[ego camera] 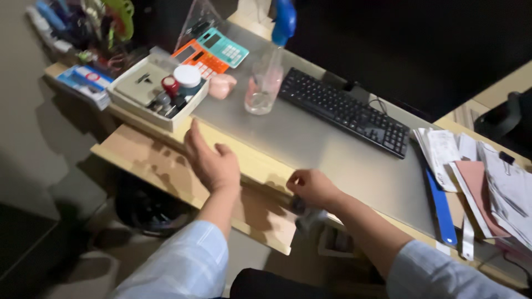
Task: The person wipes a monitor, desk surface, and the interior of a drawer using a cloth and a spray bottle. They move a keyboard, place a ruler inside the drawer, and handle folders and papers, including attaching a small piece of paper to a larger one.
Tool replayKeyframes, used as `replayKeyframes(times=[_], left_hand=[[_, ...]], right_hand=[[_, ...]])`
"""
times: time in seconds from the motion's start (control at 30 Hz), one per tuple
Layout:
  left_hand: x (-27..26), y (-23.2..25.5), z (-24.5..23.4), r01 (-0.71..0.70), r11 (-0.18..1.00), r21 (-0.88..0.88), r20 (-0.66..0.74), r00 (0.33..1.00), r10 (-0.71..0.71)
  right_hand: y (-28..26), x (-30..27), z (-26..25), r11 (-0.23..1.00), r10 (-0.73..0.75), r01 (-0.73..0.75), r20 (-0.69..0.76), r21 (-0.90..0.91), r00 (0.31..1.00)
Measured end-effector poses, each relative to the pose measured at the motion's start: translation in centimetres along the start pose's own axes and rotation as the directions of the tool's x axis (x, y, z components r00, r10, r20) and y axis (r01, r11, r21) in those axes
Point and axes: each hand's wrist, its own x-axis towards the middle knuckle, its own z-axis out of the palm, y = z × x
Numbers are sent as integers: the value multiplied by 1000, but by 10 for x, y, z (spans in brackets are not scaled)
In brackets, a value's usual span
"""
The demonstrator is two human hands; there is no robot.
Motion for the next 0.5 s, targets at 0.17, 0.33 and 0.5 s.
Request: replayKeyframes(times=[0.17, 0.33, 0.5], left_hand=[[-10, 67, 30, -149, 986, -70, 160, 974, 158], [-50, 104, 76, -200, 971, -132, 297, 926, 231], [-105, 145, 135, -81, 995, -58, 551, 829, 100]], right_hand=[[15, -2, -38, 992, -112, 96, -224, -81, 968], [66, 7, -66, 933, -344, 359, -356, -26, 869], [154, 5, -89, 965, -239, 258, -522, -38, 819]])
